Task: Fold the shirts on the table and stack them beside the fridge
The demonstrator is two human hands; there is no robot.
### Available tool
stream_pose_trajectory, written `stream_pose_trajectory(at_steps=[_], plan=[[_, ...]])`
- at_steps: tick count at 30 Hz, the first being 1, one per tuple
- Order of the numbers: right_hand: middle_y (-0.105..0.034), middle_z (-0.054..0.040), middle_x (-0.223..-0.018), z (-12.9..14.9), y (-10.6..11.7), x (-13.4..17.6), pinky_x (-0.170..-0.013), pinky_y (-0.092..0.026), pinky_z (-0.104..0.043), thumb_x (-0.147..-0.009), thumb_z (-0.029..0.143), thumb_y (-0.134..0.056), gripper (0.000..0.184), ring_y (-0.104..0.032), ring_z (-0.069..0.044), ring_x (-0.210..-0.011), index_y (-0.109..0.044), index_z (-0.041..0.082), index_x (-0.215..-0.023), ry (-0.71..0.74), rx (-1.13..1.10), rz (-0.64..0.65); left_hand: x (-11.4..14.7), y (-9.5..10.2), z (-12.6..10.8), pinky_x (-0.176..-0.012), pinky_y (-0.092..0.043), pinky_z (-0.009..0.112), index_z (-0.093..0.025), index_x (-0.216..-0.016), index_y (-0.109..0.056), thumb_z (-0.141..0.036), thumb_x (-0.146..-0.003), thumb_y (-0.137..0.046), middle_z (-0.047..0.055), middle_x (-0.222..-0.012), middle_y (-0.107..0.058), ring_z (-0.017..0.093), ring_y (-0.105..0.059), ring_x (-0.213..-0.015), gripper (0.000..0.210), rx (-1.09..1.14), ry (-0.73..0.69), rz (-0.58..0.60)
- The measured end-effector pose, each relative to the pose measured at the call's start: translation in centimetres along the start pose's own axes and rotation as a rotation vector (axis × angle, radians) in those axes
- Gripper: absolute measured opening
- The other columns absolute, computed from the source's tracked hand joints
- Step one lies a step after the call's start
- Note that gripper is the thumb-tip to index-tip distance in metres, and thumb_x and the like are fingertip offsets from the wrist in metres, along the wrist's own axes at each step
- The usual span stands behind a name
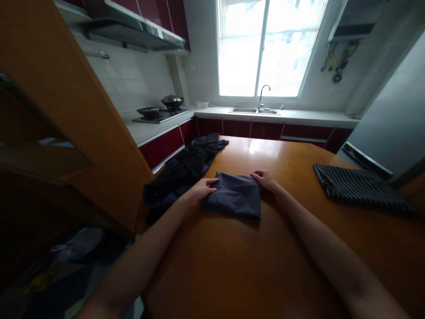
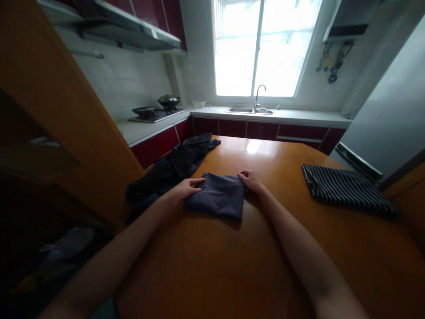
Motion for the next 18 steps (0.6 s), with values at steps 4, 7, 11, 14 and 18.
stream_pose_trajectory(at_steps=[4, 7, 11, 14, 18], plan=[[-0.078, -0.0071, -0.083, -0.5, 0.1, -0.3, -0.067, -0.050, -0.025, -0.084, 0.031, -0.062, 0.022, -0.069, -0.019, -0.075, -0.077, 0.016, -0.084, -0.002, 0.012, -0.022, 0.0, -0.1, -0.1, -0.104, -0.050, 0.033, -0.020, -0.132, -0.067, -0.008, -0.069, -0.077, 0.010, -0.139, -0.063, 0.027, -0.062, -0.125, 0.065, -0.082, -0.022, 0.044], [-0.078, -0.0086, -0.083, -1.0, 0.3, -0.4, -0.066, -0.051, -0.026, -0.082, 0.030, -0.063, 0.020, -0.070, -0.020, -0.074, -0.077, 0.015, -0.085, -0.011, 0.015, -0.051, 0.3, 0.3, -0.1, -0.099, -0.051, 0.030, -0.021, -0.141, -0.059, -0.010, -0.072, -0.075, 0.008, -0.138, -0.064, 0.024, -0.066, -0.118, 0.071, -0.185, 0.005, 0.086], [-0.077, -0.0083, -0.078, -1.6, 0.3, -0.6, -0.059, -0.049, -0.026, -0.081, 0.031, -0.065, 0.020, -0.069, -0.019, -0.067, -0.076, 0.015, -0.085, -0.021, 0.024, -0.081, 0.3, 1.5, -0.2, -0.095, -0.054, 0.033, -0.020, -0.139, -0.061, -0.017, -0.075, -0.074, 0.008, -0.125, -0.069, 0.025, -0.069, -0.106, 0.066, -0.516, -0.043, 0.091], [-0.077, -0.0085, -0.077, -1.7, 0.1, -0.6, -0.057, -0.048, -0.025, -0.080, 0.031, -0.066, 0.019, -0.069, -0.018, -0.066, -0.076, 0.015, -0.085, -0.026, 0.032, -0.100, -0.4, 0.7, -2.1, -0.107, -0.046, 0.032, -0.018, -0.133, -0.067, -0.022, -0.080, -0.069, 0.010, -0.129, -0.061, 0.027, -0.063, -0.118, 0.053, -0.831, -0.262, -0.079], [-0.078, -0.0088, -0.079, -1.4, 0.1, -0.4, -0.058, -0.049, -0.025, -0.081, 0.032, -0.066, 0.021, -0.070, -0.019, -0.069, -0.075, 0.015, -0.087, -0.023, 0.060, -0.105, -1.5, -5.9, -4.8, -0.115, -0.036, 0.030, -0.013, -0.142, -0.057, -0.025, -0.099, -0.046, 0.013, -0.140, -0.056, 0.022, -0.053, -0.131, 0.046, -0.944, -0.677, -0.039]])
Point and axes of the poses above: each hand's wrist, its own x-axis away from the middle knuckle, its own y-axis out of the back of the hand, z = x × y, the point moved 5 cm from there along -x, towards the middle knuckle
